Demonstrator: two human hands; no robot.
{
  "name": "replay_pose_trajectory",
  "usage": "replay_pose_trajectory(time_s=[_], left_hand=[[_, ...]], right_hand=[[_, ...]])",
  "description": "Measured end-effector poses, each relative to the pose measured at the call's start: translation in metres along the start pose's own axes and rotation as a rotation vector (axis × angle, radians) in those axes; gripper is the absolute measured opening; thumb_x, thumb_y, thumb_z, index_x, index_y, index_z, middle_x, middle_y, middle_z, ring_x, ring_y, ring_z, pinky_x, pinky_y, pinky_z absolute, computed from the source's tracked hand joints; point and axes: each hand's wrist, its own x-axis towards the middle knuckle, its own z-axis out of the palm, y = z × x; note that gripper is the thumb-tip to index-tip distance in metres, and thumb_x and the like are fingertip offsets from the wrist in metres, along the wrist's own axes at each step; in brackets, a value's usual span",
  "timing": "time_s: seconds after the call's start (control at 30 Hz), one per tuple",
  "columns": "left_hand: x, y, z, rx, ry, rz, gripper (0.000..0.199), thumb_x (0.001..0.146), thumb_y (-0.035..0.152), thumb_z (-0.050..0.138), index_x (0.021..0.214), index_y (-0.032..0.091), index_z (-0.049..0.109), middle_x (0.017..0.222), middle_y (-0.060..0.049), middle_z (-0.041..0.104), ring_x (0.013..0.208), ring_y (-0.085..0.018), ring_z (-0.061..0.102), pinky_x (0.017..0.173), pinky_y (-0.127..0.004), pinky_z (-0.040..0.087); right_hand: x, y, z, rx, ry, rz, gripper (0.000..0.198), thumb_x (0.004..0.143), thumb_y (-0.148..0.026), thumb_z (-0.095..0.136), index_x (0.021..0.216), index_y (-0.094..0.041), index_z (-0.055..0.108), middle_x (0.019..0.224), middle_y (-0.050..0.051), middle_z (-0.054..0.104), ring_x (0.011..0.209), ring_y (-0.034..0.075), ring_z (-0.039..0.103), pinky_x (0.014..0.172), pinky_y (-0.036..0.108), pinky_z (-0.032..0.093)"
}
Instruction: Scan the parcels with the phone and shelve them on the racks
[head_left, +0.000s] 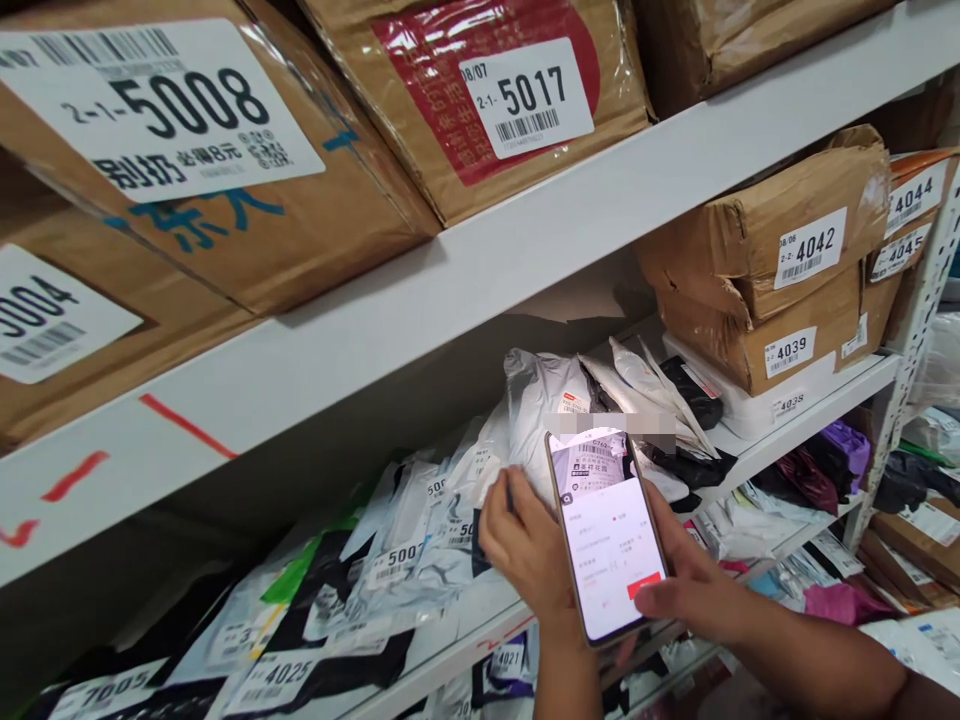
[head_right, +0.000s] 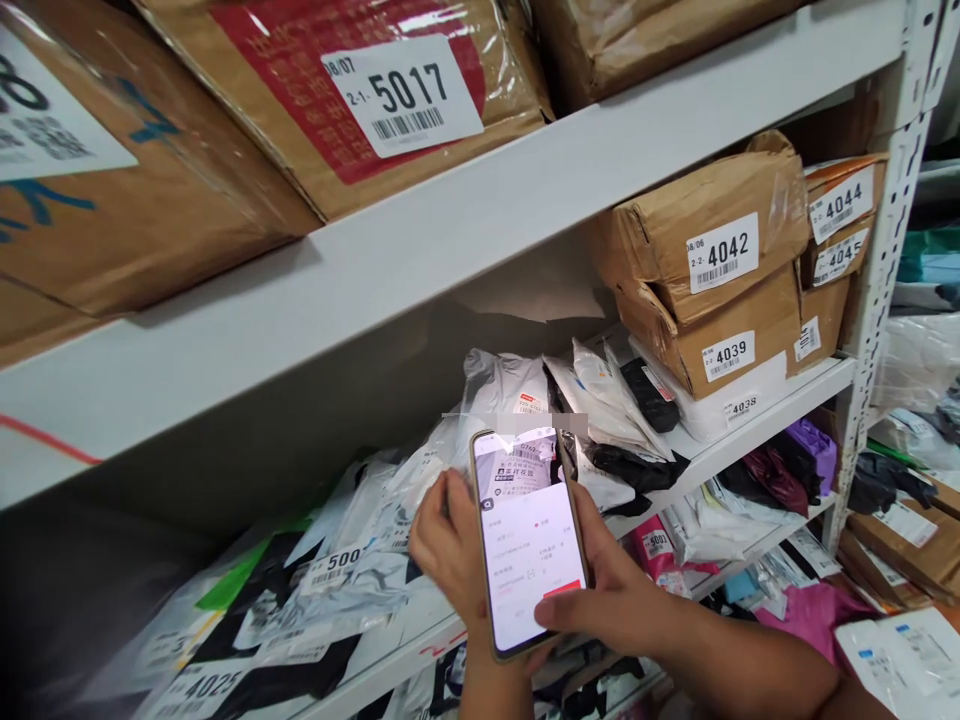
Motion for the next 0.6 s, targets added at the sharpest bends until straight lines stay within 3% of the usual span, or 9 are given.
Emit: replay_pose_trajectory(time_s=[0.13, 0.23, 0.37, 0.47, 0.6], left_hand=[[-0.01, 0.011, -0.011, 0.161, 0.091, 0.008, 0.06, 0.099, 0.03, 0.047, 0.155, 0.013, 0.033, 0.127, -0.025, 0.06, 0.118, -0.037, 0.056, 0.095, -0.056, 0.047], [-0.012, 0.024, -0.011, -0.047, 0.07, 0.106, 0.047, 0.097, 0.024, 0.053, 0.144, 0.019, 0.049, 0.123, -0.018, 0.062, 0.117, -0.031, 0.058, 0.096, -0.048, 0.05], [-0.015, 0.038, 0.008, -0.354, 0.032, 0.21, 0.038, 0.098, 0.014, 0.047, 0.132, 0.026, 0.061, 0.132, -0.01, 0.061, 0.136, -0.024, 0.05, 0.108, -0.038, 0.048], [-0.012, 0.039, 0.02, -0.4, -0.01, 0.229, 0.038, 0.099, 0.017, 0.045, 0.131, 0.025, 0.063, 0.131, -0.009, 0.062, 0.133, -0.024, 0.053, 0.107, -0.039, 0.05], [0.007, 0.03, 0.016, -0.343, -0.011, 0.105, 0.035, 0.098, 0.017, 0.043, 0.122, 0.019, 0.069, 0.126, -0.014, 0.058, 0.119, -0.023, 0.06, 0.099, -0.039, 0.055]], right_hand=[[-0.01, -0.005, -0.019, -0.03, -0.041, -0.008, 0.118, 0.075, -0.03, 0.083, 0.156, -0.038, -0.003, 0.137, 0.01, 0.061, 0.086, 0.017, 0.073, 0.066, 0.029, 0.061], [-0.023, -0.012, -0.028, -0.046, -0.022, -0.058, 0.118, 0.078, -0.027, 0.081, 0.157, -0.042, -0.004, 0.144, 0.01, 0.057, 0.092, 0.019, 0.073, 0.07, 0.03, 0.061], [-0.036, -0.018, -0.038, -0.06, 0.092, -0.129, 0.122, 0.076, -0.027, 0.082, 0.157, -0.044, -0.007, 0.147, 0.011, 0.055, 0.094, 0.023, 0.073, 0.069, 0.033, 0.062], [-0.038, -0.019, -0.045, -0.092, 0.183, -0.171, 0.127, 0.074, -0.026, 0.084, 0.156, -0.045, -0.012, 0.145, 0.01, 0.058, 0.096, 0.025, 0.073, 0.067, 0.035, 0.063], [-0.038, -0.021, -0.051, -0.141, 0.228, -0.17, 0.127, 0.075, -0.024, 0.084, 0.156, -0.044, -0.013, 0.134, 0.009, 0.066, 0.098, 0.026, 0.074, 0.067, 0.036, 0.064]])
